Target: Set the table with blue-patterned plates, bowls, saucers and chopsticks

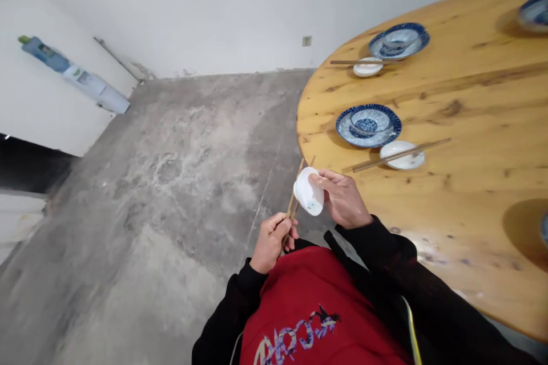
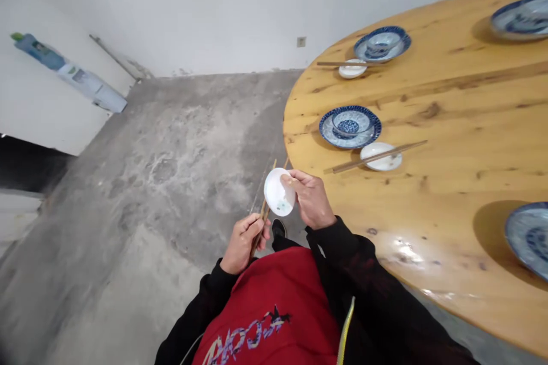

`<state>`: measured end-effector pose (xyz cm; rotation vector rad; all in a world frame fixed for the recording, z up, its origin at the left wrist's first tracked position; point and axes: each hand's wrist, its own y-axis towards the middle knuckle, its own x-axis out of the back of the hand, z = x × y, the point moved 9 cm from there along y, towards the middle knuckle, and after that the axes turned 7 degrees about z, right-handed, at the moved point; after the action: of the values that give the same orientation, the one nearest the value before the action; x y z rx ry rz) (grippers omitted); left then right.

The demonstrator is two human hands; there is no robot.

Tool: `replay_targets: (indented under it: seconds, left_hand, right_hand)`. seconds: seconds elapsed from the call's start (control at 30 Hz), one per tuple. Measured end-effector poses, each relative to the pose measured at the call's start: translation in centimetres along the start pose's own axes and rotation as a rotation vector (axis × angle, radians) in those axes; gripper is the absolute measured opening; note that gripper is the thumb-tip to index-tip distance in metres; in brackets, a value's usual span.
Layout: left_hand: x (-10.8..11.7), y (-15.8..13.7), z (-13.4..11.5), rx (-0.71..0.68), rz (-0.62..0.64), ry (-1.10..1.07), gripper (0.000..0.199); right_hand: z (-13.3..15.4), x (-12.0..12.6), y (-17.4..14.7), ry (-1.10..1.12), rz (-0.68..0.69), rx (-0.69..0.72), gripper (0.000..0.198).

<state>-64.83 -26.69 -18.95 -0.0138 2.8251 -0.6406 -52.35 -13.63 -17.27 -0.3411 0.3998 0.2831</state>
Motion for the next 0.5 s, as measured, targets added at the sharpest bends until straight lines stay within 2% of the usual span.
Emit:
replay_targets:
  seconds: [0.13,0.33,0.43,0.5]
  left_hand:
    - [1.7,5.2,-3.1,0.038,0.067,0.008,0.039]
    - [3.5,12.5,-5.8,0.119,0.221,0.031,0.042]
    - [5.9,16.9,-7.7,0.150,0.270,0.082,0.043]
    - [7.8,20.4,-9.9,0.144,0.290,0.131,0.043]
  right_hand:
    - [0.9,-1.1,4.7,0.006,-0.073,-0.002,0.036]
    - [1.8,-1.1,10.8,0.036,-0.193,0.016,0.042]
    - [2.4,-1.0,14.5,0.054,-0.268,0.073,0.040]
    - [3.3,-0.6,16.9,0.035,-0.348,0.128,0.038]
